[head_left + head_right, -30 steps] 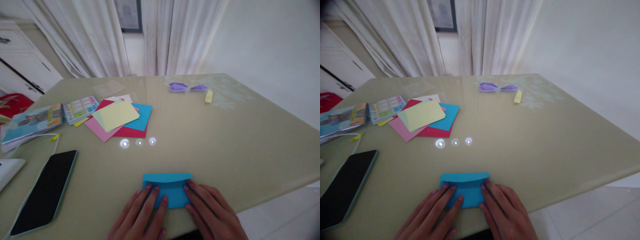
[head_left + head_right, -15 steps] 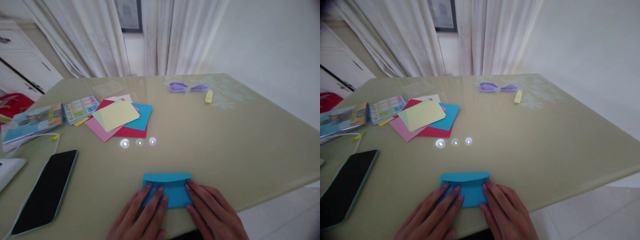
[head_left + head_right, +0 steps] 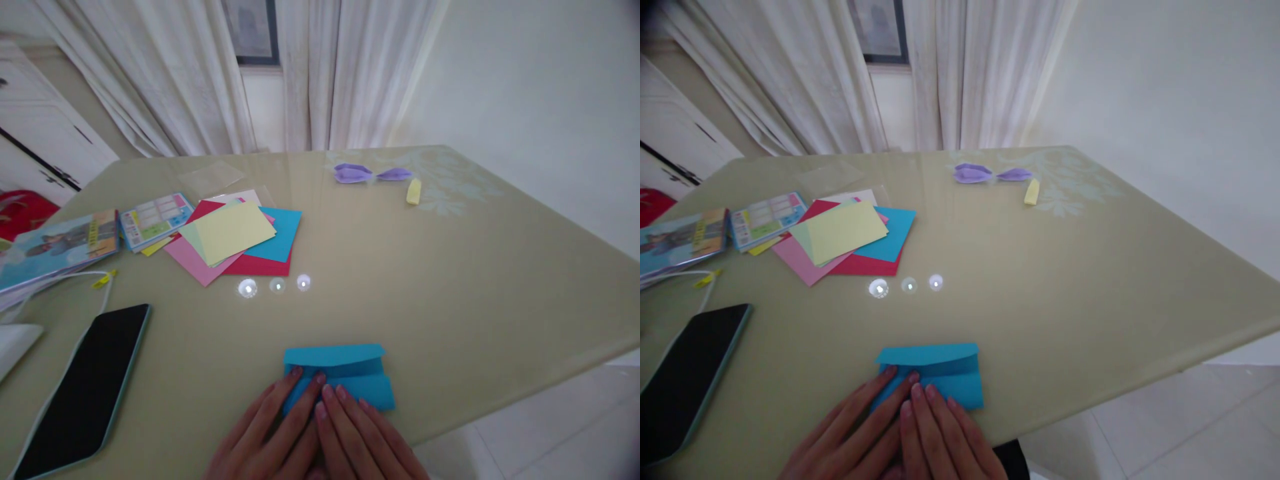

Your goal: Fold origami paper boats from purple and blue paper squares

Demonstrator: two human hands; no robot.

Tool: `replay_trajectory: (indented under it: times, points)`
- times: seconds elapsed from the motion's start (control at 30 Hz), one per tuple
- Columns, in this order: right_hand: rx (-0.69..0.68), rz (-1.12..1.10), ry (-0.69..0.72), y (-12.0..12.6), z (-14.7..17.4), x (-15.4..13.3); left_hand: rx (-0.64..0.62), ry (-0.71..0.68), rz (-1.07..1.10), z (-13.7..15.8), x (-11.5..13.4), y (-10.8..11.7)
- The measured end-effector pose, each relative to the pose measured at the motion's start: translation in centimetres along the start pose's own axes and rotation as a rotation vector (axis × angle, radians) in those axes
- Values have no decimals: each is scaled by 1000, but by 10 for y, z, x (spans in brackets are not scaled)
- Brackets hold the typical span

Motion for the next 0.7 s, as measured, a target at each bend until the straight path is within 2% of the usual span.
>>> replay_trajectory:
  times: [0.13, 0.47, 0.7]
  points:
    - [15, 22, -11, 1, 4, 8, -9, 8, 4, 4, 0, -4]
    - [-46, 174, 117, -2, 11, 5, 2, -11, -15, 7, 3, -3]
    - [-21, 155, 87, 0, 14, 9, 8, 14, 10, 4, 1, -3]
Point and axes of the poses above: each hand's wrist, its own z-axis away from the middle knuckle, its own y-axis out of the back of the hand, x = y × z, the point moved 10 cm from there along -z, towards the middle knuckle, and after that the axes turned 4 degrees about z, right-handed, at the moved point
